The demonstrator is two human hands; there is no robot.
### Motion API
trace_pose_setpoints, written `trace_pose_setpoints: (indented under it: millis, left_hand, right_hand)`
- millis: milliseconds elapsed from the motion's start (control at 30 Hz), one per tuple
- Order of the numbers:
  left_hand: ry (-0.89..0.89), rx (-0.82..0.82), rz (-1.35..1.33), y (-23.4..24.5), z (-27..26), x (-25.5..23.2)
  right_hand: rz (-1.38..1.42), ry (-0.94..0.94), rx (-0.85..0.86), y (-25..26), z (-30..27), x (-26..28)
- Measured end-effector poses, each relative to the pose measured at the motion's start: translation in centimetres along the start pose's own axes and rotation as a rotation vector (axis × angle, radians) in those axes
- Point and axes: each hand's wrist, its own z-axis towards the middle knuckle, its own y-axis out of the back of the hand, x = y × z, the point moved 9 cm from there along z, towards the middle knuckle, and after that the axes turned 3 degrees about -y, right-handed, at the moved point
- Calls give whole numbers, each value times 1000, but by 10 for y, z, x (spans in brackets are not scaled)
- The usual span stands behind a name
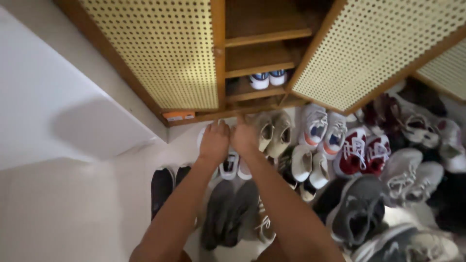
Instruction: Organizing various pairs of shoes inside and around a shoe cabinet.
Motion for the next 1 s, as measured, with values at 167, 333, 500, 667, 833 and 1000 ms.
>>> trace_pose_setpoints:
  millis: [167,333,500,667,833,1000]
  left_hand:
    - [-117,172,284,14,69,-8]
    - [-215,203,874,10,90,-11]
    - [-197,442,1165,-3,79,4]
    - [-154,403,931,-117,51,-2]
    - [64,643,674,-26,1,-23]
    - [348,899,394,-29,-34,23]
  right_hand:
    - [90,81,-93,20,17,-11]
    - [-9,94,-58,-6,12,-9]
    - [-62,-149,163,-20,27,-14]
    - [-257,-121,327,-68,39,-45]
    - [-212,-33,192,-44,36,-39]
    - [-136,-181,332,-28,30,-34]
